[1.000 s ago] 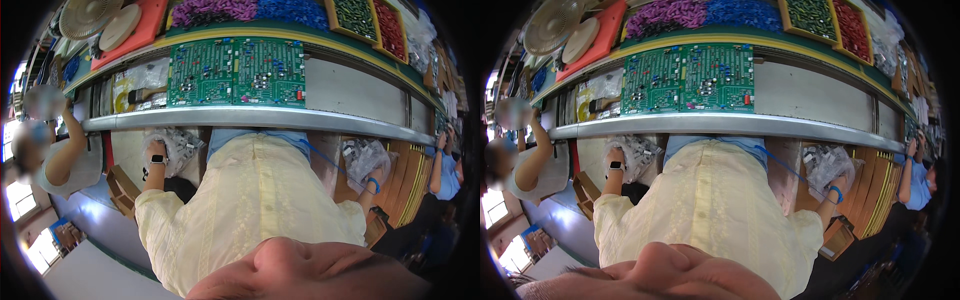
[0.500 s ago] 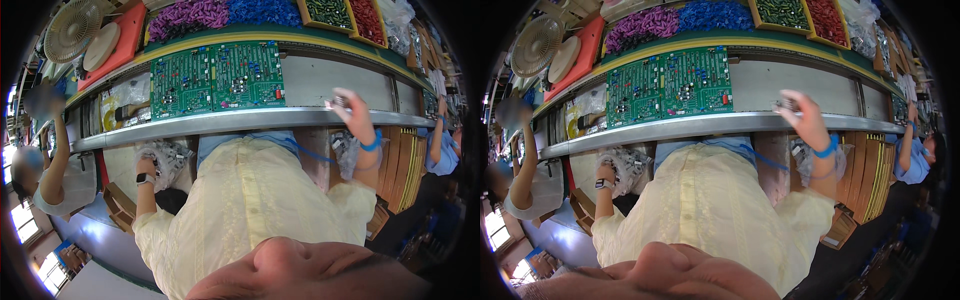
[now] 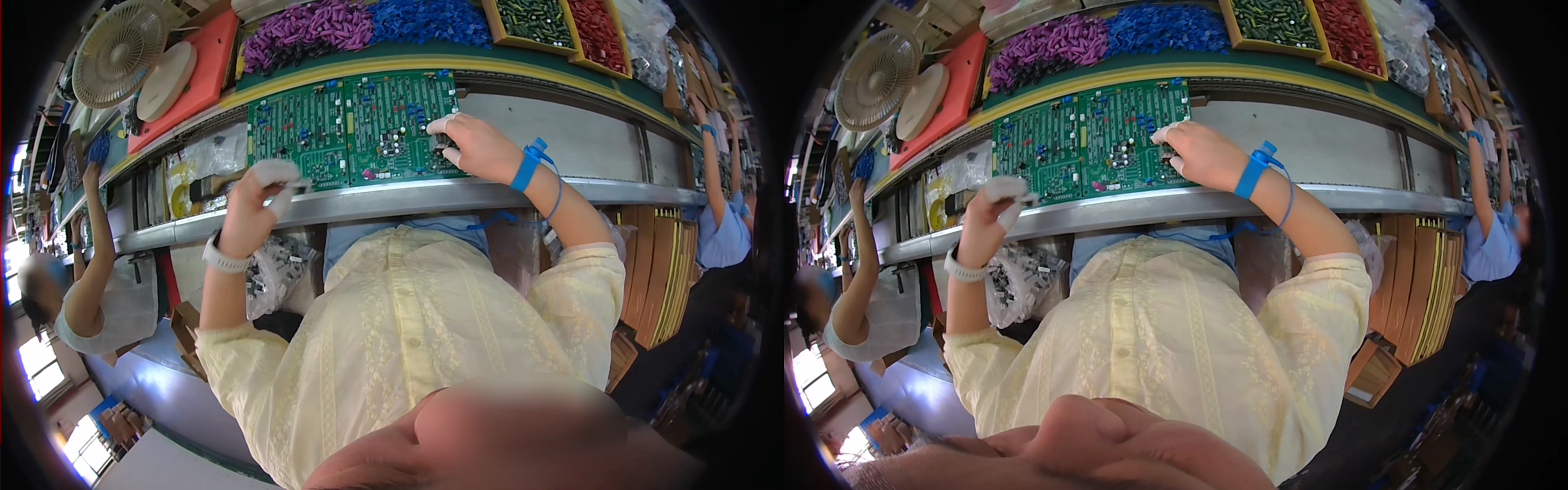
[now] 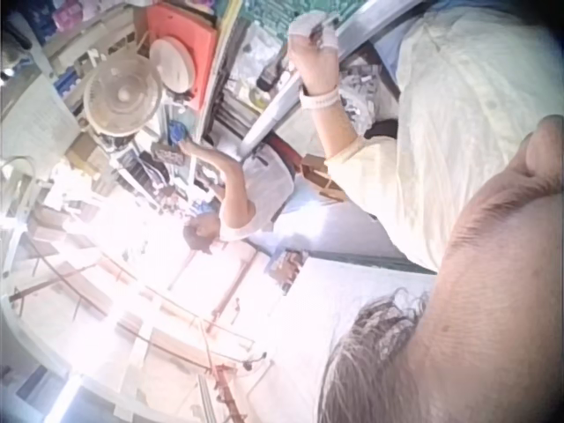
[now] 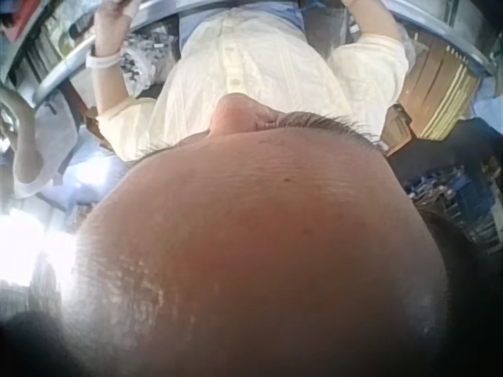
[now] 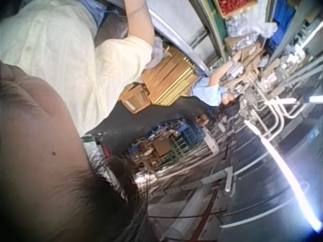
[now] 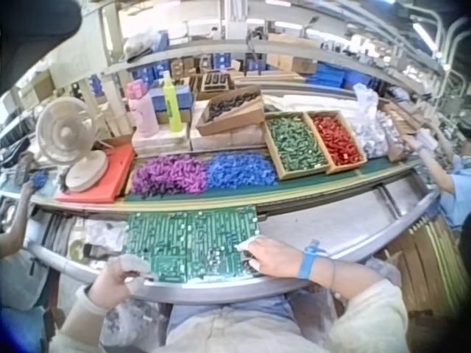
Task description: The person pulls circuit boards onto the workstation, picks electronic components from sorting bins and bags, inserts the components into the boards by hand, and pushes the boards down the assembly line.
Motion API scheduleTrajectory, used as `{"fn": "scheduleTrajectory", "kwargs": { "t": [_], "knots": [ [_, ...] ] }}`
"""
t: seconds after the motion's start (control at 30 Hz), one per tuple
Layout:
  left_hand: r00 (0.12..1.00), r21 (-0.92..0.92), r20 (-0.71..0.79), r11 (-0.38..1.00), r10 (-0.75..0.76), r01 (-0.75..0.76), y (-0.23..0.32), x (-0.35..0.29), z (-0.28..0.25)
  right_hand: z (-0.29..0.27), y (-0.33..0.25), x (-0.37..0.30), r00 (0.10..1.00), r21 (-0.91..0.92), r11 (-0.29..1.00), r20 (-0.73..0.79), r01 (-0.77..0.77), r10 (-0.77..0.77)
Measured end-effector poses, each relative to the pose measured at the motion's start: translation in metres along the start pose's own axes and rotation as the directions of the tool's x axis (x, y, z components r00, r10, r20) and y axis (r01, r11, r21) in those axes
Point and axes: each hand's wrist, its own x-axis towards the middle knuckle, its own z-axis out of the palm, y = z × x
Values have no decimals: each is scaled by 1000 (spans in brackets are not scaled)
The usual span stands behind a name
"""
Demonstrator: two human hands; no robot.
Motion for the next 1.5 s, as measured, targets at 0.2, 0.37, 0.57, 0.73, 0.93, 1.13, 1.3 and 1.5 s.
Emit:
{"fn": "scheduleTrajectory", "kwargs": {
  "t": [0.2,0.37,0.57,0.73,0.93,1.13,1.3,1.5],
  "knots": [
    [971,232,228,965,70,-124,4,53,32,-2,-2,2,985,-78,987,-83,143,-150],
    [946,409,300,880,121,-242,-10,62,51,-7,-3,1,993,69,996,-108,51,-43],
    [870,384,419,818,259,-428,-16,64,58,-5,-2,2,980,124,991,-199,53,-28],
    [874,430,398,784,280,-447,-21,64,60,-11,-7,3,994,65,998,-108,-1,8],
    [876,459,403,770,264,-444,-23,64,62,-4,4,3,984,-13,992,-123,125,-125],
    [854,471,416,730,311,-495,-19,58,62,-14,-5,6,999,59,997,-21,-41,42],
    [851,500,410,699,328,-511,-23,53,64,-18,-5,11,993,106,991,89,-84,75],
    [842,442,374,724,389,-530,-23,54,67,-16,-6,14,978,123,981,166,-149,128]
  ]
}}
